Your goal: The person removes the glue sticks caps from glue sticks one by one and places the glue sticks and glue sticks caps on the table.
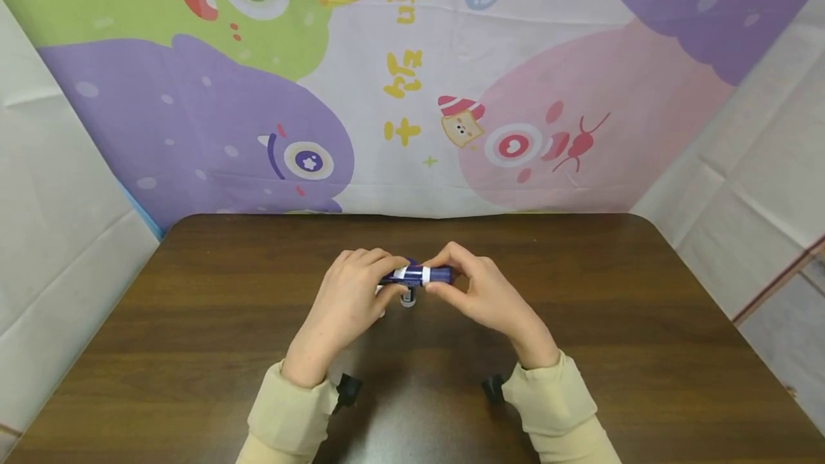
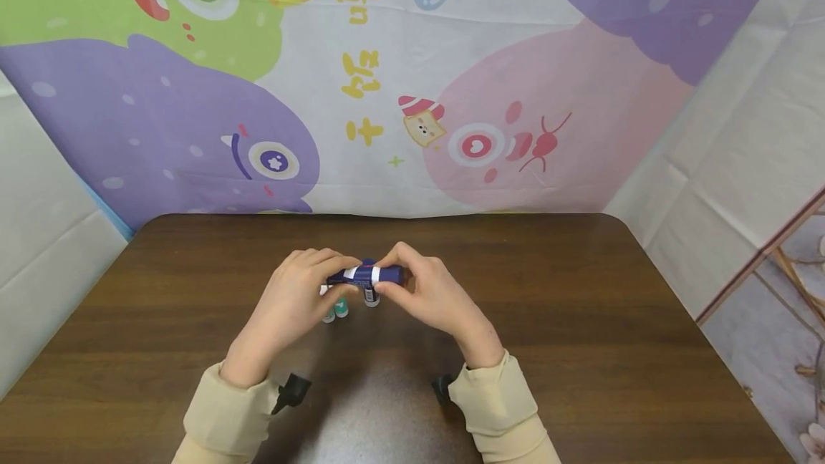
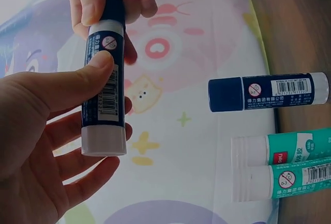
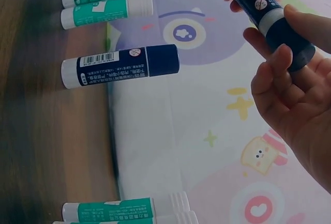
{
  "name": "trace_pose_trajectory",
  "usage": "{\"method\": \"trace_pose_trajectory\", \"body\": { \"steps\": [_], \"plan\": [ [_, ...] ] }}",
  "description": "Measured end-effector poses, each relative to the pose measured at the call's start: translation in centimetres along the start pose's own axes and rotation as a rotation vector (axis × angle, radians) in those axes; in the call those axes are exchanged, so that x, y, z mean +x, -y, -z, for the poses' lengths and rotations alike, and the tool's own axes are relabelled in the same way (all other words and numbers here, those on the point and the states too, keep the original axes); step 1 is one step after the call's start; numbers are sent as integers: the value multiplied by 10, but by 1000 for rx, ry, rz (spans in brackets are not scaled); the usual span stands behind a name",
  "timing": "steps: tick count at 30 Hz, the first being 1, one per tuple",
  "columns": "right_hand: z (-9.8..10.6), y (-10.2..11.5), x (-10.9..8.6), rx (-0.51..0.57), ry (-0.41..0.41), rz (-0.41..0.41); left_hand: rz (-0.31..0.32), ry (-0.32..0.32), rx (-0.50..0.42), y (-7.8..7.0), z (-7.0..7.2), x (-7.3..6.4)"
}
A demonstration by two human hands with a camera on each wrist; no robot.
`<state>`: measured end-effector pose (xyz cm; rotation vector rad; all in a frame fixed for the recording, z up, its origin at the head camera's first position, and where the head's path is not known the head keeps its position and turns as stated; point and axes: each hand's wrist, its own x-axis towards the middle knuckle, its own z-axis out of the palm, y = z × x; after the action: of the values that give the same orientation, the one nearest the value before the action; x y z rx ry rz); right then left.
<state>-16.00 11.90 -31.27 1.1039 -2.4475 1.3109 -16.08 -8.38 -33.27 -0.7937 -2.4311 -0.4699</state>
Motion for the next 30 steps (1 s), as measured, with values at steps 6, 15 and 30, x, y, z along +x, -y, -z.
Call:
{"method": "trace_pose_trajectory", "body": {
  "steps": [6,15,30],
  "plan": [
    [-2,-17,-2,-38,-109,-40,45,-33,-10,4,-2,0],
    [-5,-40,-3,-65,-169,-30,224,35,-156,7,-6,-2],
    [-1,-46,-4,-170,-178,-81,298,-67,-252,23,-14,-5]
  ]
}}
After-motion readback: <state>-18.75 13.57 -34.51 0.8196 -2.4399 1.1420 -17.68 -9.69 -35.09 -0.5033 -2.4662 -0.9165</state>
